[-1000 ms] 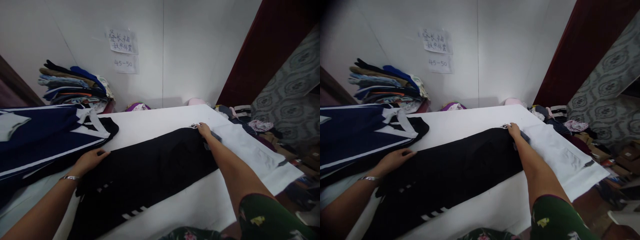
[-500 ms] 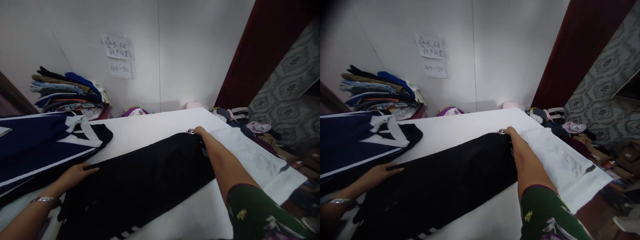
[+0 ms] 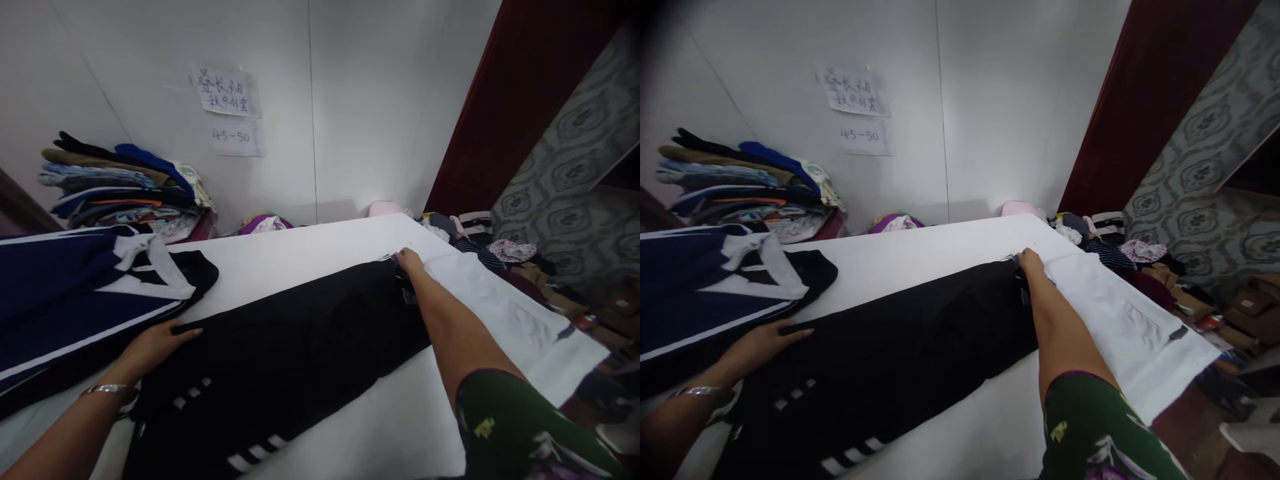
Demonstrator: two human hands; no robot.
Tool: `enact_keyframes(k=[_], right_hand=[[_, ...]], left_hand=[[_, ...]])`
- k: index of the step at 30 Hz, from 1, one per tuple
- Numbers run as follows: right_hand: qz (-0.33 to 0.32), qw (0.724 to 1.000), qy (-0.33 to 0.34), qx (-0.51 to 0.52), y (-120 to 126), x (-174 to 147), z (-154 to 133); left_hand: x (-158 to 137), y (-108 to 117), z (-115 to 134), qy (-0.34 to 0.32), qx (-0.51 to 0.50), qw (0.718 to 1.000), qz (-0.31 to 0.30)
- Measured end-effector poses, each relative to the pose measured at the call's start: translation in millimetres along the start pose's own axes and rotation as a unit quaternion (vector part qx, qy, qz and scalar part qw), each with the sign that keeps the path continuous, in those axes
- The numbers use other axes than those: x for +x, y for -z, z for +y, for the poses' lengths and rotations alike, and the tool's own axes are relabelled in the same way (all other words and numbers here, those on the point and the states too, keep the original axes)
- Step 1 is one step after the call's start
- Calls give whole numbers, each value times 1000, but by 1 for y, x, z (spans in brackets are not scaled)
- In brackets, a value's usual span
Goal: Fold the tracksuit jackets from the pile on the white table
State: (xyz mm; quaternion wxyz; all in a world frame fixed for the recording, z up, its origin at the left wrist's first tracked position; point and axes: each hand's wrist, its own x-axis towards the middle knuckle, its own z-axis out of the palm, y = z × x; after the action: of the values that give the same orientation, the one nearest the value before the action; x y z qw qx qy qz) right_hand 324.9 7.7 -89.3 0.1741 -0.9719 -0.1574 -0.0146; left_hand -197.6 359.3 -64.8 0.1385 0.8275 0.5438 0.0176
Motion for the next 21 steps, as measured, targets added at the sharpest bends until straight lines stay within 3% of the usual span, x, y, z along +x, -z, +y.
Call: enact_keyframes(k=[3,5,7,9,12,16,19,21], right_hand=[[41,997,68,12,2,-5,-16],[62,984,168,17,-3,-14,-24],[28,970,240,-4,-13,-26,-25],[-54,970,230,-49,-25,-37,-18],[-121,972,178,-92,-40,-45,-5],[-120,974,178,-69,-34,-42,-3],[-67,979,192,-32,-20,-53,-8],[-29,970,240,-5,-16,-73,-6]], left_hand=[[-12,4,-3,-8,-14,999,-51],[-26,1,-3,-44,-9,999,5],[-41,-10,-2,-107,14,991,76],[-53,-26,-1,-148,44,983,95],[-63,-47,-1,-138,75,986,49],[-67,-48,-3,-121,43,992,21],[-79,-38,-4,-102,-4,993,61],[-97,-37,-2,-107,-12,989,99]])
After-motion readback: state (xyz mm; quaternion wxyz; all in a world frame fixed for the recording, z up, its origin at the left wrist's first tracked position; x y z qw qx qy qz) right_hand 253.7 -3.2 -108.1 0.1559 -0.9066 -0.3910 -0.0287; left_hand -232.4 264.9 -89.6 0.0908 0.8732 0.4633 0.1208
